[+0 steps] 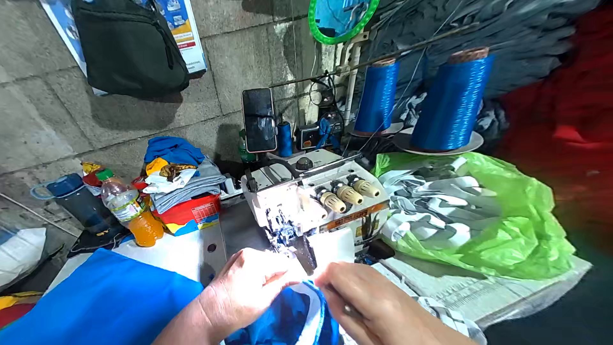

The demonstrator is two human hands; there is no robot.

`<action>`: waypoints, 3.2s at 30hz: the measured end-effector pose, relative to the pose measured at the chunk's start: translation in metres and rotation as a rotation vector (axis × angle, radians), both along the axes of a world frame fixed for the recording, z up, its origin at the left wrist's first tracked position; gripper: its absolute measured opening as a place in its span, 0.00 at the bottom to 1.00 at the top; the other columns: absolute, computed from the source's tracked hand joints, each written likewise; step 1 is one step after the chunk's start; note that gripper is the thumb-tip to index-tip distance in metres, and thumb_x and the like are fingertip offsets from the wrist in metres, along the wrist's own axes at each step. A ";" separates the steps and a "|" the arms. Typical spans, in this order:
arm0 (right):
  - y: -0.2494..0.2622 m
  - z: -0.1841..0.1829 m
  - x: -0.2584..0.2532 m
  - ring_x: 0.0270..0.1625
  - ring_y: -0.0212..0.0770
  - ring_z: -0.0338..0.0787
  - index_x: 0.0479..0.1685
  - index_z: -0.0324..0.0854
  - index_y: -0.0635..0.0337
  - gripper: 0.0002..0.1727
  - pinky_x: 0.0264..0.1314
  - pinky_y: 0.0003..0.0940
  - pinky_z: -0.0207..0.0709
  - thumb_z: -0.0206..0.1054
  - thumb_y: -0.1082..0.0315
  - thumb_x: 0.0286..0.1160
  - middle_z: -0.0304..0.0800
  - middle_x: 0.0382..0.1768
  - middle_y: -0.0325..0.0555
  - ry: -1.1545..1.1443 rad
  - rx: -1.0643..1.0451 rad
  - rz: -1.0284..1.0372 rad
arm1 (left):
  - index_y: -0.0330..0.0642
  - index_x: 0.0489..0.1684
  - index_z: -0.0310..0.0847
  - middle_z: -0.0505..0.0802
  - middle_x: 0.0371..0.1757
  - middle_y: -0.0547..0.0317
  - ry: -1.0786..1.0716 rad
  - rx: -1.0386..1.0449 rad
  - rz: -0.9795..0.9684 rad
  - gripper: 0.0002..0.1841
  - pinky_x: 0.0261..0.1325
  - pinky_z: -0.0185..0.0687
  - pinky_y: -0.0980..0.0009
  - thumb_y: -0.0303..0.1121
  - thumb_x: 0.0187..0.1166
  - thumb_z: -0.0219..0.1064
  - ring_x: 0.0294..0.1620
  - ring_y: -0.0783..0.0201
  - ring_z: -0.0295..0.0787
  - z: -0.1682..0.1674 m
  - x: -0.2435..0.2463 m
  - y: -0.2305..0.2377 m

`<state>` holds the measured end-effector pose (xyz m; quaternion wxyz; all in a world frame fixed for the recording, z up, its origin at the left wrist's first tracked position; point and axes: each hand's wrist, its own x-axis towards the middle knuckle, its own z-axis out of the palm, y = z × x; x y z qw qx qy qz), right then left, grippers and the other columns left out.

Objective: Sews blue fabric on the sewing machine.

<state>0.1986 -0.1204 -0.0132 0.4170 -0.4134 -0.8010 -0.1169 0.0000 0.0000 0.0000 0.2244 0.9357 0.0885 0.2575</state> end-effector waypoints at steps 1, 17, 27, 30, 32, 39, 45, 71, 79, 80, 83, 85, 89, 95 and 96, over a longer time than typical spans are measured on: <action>-0.003 -0.001 0.013 0.22 0.35 0.80 0.41 0.79 0.61 0.08 0.25 0.26 0.77 0.57 0.67 0.81 0.80 0.23 0.44 0.112 -0.034 -0.052 | 0.37 0.33 0.91 0.93 0.31 0.56 0.015 0.015 0.138 0.13 0.42 0.85 0.72 0.32 0.84 0.61 0.36 0.69 0.91 0.002 -0.007 0.004; 0.008 -0.025 -0.027 0.27 0.36 0.84 0.32 0.86 0.59 0.13 0.26 0.32 0.78 0.70 0.57 0.72 0.87 0.30 0.47 0.385 -0.218 -0.130 | 0.39 0.45 0.91 0.89 0.28 0.67 -0.078 -0.173 0.207 0.12 0.33 0.74 0.86 0.39 0.78 0.69 0.27 0.83 0.79 0.002 -0.008 -0.017; -0.012 -0.001 -0.030 0.23 0.39 0.81 0.38 0.83 0.65 0.09 0.26 0.34 0.75 0.63 0.68 0.78 0.82 0.23 0.47 0.368 -0.399 -0.024 | 0.29 0.43 0.89 0.95 0.43 0.51 -0.114 -0.211 0.225 0.10 0.55 0.82 0.84 0.25 0.81 0.61 0.46 0.79 0.90 0.006 -0.047 -0.042; -0.017 0.000 -0.017 0.21 0.42 0.83 0.36 0.82 0.65 0.08 0.24 0.37 0.78 0.61 0.70 0.77 0.83 0.20 0.48 0.207 -0.139 -0.165 | 0.40 0.36 0.85 0.91 0.31 0.66 -0.246 0.008 0.363 0.09 0.41 0.81 0.87 0.30 0.84 0.59 0.35 0.85 0.85 0.014 -0.066 -0.026; -0.005 -0.029 0.000 0.17 0.37 0.81 0.29 0.81 0.58 0.07 0.18 0.35 0.77 0.61 0.67 0.67 0.79 0.16 0.41 0.174 -0.063 -0.349 | 0.41 0.30 0.86 0.87 0.25 0.68 -0.255 0.112 0.589 0.11 0.32 0.79 0.83 0.32 0.80 0.60 0.26 0.82 0.81 0.002 -0.083 -0.009; 0.000 -0.056 0.001 0.21 0.17 0.70 0.30 0.78 0.57 0.06 0.24 0.11 0.64 0.59 0.67 0.72 0.73 0.18 0.31 0.510 -0.301 -0.196 | 0.38 0.29 0.87 0.86 0.25 0.67 -0.208 0.076 0.684 0.11 0.34 0.75 0.87 0.32 0.76 0.60 0.27 0.85 0.79 -0.019 -0.094 0.003; 0.019 -0.051 -0.022 0.24 0.19 0.74 0.32 0.82 0.58 0.11 0.27 0.15 0.68 0.61 0.63 0.79 0.77 0.21 0.33 0.599 -0.370 -0.057 | 0.36 0.38 0.91 0.93 0.45 0.50 0.263 -0.203 0.608 0.14 0.66 0.77 0.51 0.34 0.83 0.61 0.57 0.53 0.87 0.002 -0.060 -0.004; -0.003 -0.032 -0.001 0.19 0.16 0.78 0.56 0.85 0.62 0.22 0.20 0.15 0.75 0.54 0.54 0.89 0.80 0.22 0.26 0.784 -0.296 -0.284 | 0.44 0.38 0.88 0.89 0.35 0.70 0.146 -0.744 0.411 0.07 0.51 0.79 0.76 0.36 0.81 0.68 0.42 0.78 0.84 0.014 0.012 -0.012; 0.002 -0.008 -0.028 0.23 0.20 0.75 0.58 0.67 0.54 0.09 0.25 0.17 0.71 0.50 0.65 0.87 0.78 0.29 0.26 0.956 -0.975 0.270 | 0.45 0.37 0.88 0.90 0.35 0.70 0.065 -0.860 0.407 0.05 0.52 0.80 0.76 0.31 0.81 0.67 0.42 0.78 0.86 0.011 0.012 -0.014; 0.006 -0.010 -0.028 0.22 0.21 0.78 0.59 0.67 0.53 0.09 0.24 0.18 0.74 0.46 0.66 0.89 0.81 0.30 0.28 1.003 -0.968 0.240 | 0.45 0.37 0.88 0.90 0.35 0.70 0.037 -0.872 0.409 0.05 0.51 0.81 0.76 0.31 0.80 0.67 0.42 0.77 0.86 0.010 0.011 -0.014; 0.007 -0.011 -0.034 0.17 0.26 0.81 0.58 0.71 0.55 0.11 0.20 0.20 0.78 0.43 0.67 0.93 0.88 0.28 0.34 1.164 -0.933 0.211 | 0.44 0.38 0.89 0.91 0.35 0.69 -0.014 -0.899 0.393 0.06 0.50 0.82 0.75 0.31 0.81 0.66 0.41 0.76 0.87 0.006 0.009 -0.014; 0.005 -0.011 -0.039 0.17 0.27 0.83 0.57 0.72 0.57 0.12 0.18 0.20 0.78 0.43 0.67 0.92 0.90 0.28 0.36 1.162 -0.940 0.191 | 0.43 0.39 0.89 0.91 0.35 0.68 -0.050 -0.926 0.355 0.06 0.50 0.83 0.75 0.31 0.82 0.65 0.41 0.76 0.87 0.005 0.007 -0.012; 0.006 -0.001 -0.048 0.16 0.28 0.83 0.58 0.72 0.56 0.13 0.17 0.21 0.78 0.43 0.67 0.91 0.92 0.28 0.38 1.145 -0.995 0.104 | 0.44 0.39 0.88 0.90 0.35 0.69 -0.080 -0.919 0.278 0.07 0.50 0.83 0.74 0.31 0.82 0.64 0.41 0.76 0.87 0.002 0.003 -0.006; 0.012 0.008 -0.052 0.15 0.28 0.81 0.59 0.72 0.55 0.13 0.17 0.21 0.76 0.44 0.65 0.91 0.91 0.27 0.38 1.077 -1.052 -0.038 | 0.43 0.47 0.89 0.91 0.44 0.61 0.068 -0.783 0.250 0.12 0.60 0.79 0.59 0.39 0.83 0.63 0.51 0.66 0.87 -0.002 0.003 0.011; 0.013 0.007 -0.053 0.16 0.28 0.81 0.58 0.72 0.54 0.13 0.17 0.21 0.75 0.44 0.63 0.91 0.91 0.28 0.38 1.073 -1.053 -0.046 | 0.42 0.48 0.89 0.92 0.45 0.59 0.084 -0.765 0.240 0.13 0.61 0.79 0.58 0.40 0.84 0.63 0.53 0.64 0.87 -0.001 0.002 0.013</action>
